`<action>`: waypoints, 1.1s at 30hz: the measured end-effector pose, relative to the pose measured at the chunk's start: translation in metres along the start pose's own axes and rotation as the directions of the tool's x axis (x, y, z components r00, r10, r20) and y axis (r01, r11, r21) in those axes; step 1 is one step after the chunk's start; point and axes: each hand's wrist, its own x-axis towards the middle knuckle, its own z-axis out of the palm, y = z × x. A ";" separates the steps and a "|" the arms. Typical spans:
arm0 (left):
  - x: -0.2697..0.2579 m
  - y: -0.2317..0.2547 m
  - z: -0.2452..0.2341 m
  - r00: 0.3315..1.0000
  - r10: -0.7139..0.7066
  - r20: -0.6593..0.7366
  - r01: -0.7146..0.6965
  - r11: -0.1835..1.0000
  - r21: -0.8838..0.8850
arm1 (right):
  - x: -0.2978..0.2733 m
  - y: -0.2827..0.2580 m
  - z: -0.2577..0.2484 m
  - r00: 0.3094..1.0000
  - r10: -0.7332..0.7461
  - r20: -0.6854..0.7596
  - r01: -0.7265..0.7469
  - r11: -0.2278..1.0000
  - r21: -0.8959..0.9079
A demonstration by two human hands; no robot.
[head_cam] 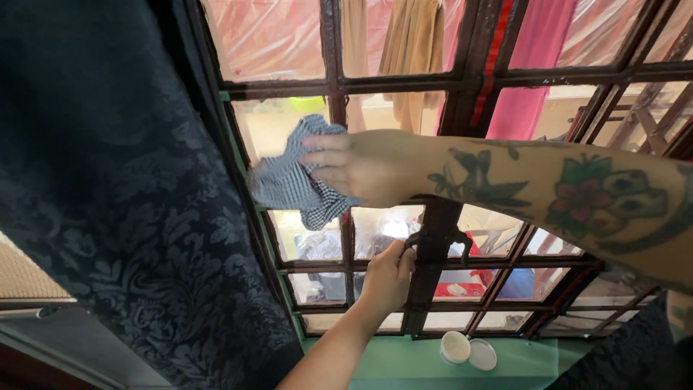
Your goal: The person cleans the glass panes of a multi-paned window using a checkered cloth. They wipe the glass systematically, moving from the upper sections down to the lower panes and the window sill, while occasionally adjusting the cloth.
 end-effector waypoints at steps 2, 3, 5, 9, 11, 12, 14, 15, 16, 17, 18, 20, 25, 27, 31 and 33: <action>0.000 0.001 0.000 1.000 0.028 -0.006 -0.028 1.000 0.010 | -0.001 0.001 0.001 0.989 -0.013 0.148 0.013 1.000 0.000; -0.001 0.001 0.000 0.999 0.039 -0.004 -0.039 0.999 0.013 | -0.004 0.008 -0.001 0.994 0.073 0.086 -0.064 0.992 -0.106; 0.000 0.001 -0.002 1.000 0.027 0.000 -0.027 0.999 0.032 | -0.009 0.024 -0.004 0.972 0.225 -0.059 -0.233 0.927 -0.293; -0.002 0.001 -0.002 1.000 0.026 0.004 -0.026 1.000 0.018 | 0.003 -0.025 0.024 0.968 0.148 -0.203 -0.181 0.971 -0.155; -0.003 0.001 -0.002 0.999 0.040 0.000 -0.040 0.999 0.016 | 0.010 -0.038 0.031 0.952 0.114 -0.285 -0.146 0.985 -0.093; -0.003 0.001 -0.002 0.999 0.045 -0.002 -0.045 0.999 0.016 | 0.012 -0.030 0.031 0.965 0.245 -0.095 -0.242 0.969 0.041; -0.002 -0.001 -0.002 0.998 0.055 -0.009 -0.055 0.998 0.027 | 0.019 -0.007 0.031 0.854 0.398 0.336 -0.485 0.842 0.236; -0.003 -0.001 -0.002 0.998 0.059 -0.010 -0.058 0.998 0.032 | 0.022 -0.009 0.032 0.914 0.396 0.082 -0.404 0.908 0.112; -0.002 -0.002 -0.001 0.998 0.059 -0.015 -0.058 0.998 0.022 | 0.023 -0.011 0.036 0.928 0.332 -0.170 -0.343 0.939 -0.037; -0.001 -0.003 0.000 0.998 0.057 -0.021 -0.057 0.998 0.013 | 0.026 -0.015 0.041 0.892 0.211 -0.399 -0.308 0.931 -0.197; -0.002 -0.004 0.002 0.998 0.056 -0.026 -0.056 0.998 0.003 | 0.033 -0.026 0.050 0.907 0.207 -0.367 -0.271 0.954 -0.131; -0.004 -0.005 0.001 0.997 0.075 -0.024 -0.075 0.997 0.014 | 0.049 -0.047 0.063 0.932 0.185 -0.311 -0.196 0.981 -0.002; -0.004 -0.007 0.003 0.997 0.061 -0.042 -0.061 0.998 0.000 | 0.027 -0.025 0.048 0.919 0.292 -0.263 -0.310 0.950 -0.029; -0.005 -0.011 0.004 0.995 0.087 -0.054 -0.088 0.996 -0.017 | 0.022 -0.033 0.034 0.942 0.287 -0.175 -0.297 0.954 -0.037; -0.015 -0.022 0.008 0.998 0.063 -0.004 -0.062 0.968 -0.244 | 0.018 -0.035 0.008 0.867 0.422 0.265 -0.472 0.865 0.168; -0.017 -0.027 0.015 0.998 0.060 -0.013 -0.061 0.967 -0.248 | 0.010 -0.019 0.001 0.852 0.479 0.211 -0.503 0.861 0.076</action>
